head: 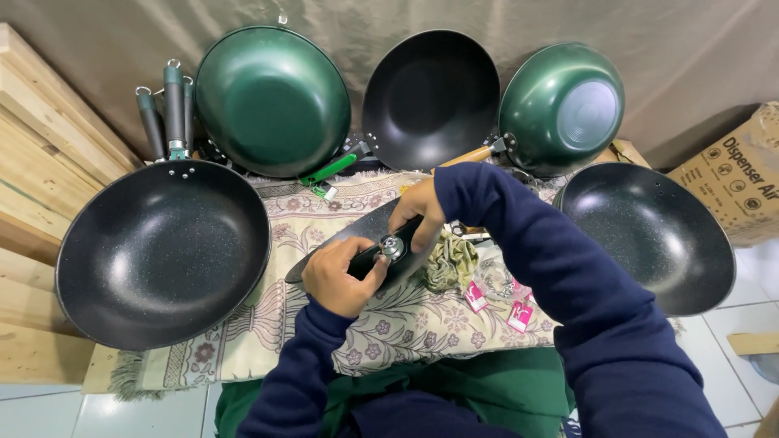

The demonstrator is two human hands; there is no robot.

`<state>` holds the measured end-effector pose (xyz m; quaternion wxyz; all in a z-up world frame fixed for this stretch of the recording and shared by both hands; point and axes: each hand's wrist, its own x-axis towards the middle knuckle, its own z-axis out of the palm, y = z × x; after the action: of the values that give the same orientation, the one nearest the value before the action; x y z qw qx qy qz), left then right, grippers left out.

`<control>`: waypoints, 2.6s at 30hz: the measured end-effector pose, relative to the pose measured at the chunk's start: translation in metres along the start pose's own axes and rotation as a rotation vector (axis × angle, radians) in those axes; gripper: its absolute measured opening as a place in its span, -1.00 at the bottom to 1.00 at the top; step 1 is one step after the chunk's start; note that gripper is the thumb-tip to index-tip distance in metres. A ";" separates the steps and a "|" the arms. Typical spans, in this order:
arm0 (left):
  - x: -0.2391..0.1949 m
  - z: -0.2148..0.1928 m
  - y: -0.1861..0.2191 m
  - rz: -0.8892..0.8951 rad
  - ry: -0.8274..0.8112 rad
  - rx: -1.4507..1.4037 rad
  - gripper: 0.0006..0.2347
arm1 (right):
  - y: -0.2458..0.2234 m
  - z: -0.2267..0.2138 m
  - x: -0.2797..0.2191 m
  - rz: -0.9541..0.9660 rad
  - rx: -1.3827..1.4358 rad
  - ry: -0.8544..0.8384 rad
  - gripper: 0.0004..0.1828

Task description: Assembling handles onto woks and wiping them clean.

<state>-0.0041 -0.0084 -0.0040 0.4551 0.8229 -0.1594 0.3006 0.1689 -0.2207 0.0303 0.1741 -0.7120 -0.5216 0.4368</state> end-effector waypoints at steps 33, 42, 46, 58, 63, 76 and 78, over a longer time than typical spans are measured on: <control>0.015 0.003 0.000 -0.246 -0.363 -0.125 -0.59 | -0.002 0.083 -0.058 -0.055 -0.363 1.575 -0.63; 0.006 0.013 -0.006 -0.214 -0.171 -0.141 -0.58 | 0.185 0.212 -0.075 1.035 -0.037 0.872 -0.80; 0.004 0.016 -0.003 -0.208 -0.129 -0.126 -0.56 | 0.234 0.252 -0.063 1.217 -0.068 0.775 -0.71; 0.002 0.017 -0.003 -0.188 -0.111 -0.153 -0.55 | 0.248 0.273 -0.048 1.313 -0.246 0.863 -0.74; 0.003 0.014 -0.001 -0.188 -0.104 -0.169 -0.56 | 0.238 0.264 -0.046 1.344 -0.232 0.827 -0.70; 0.003 0.008 0.001 -0.218 -0.127 -0.182 -0.57 | 0.206 0.244 -0.060 1.338 -0.196 0.825 -0.74; 0.004 0.009 0.003 -0.195 -0.135 -0.172 -0.58 | 0.166 0.232 -0.063 1.205 -0.185 0.919 -0.70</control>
<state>0.0001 -0.0169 -0.0034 0.5394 0.8107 -0.1341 0.1842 0.0756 -0.3908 -0.1885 0.0450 -0.9954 0.0476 0.0705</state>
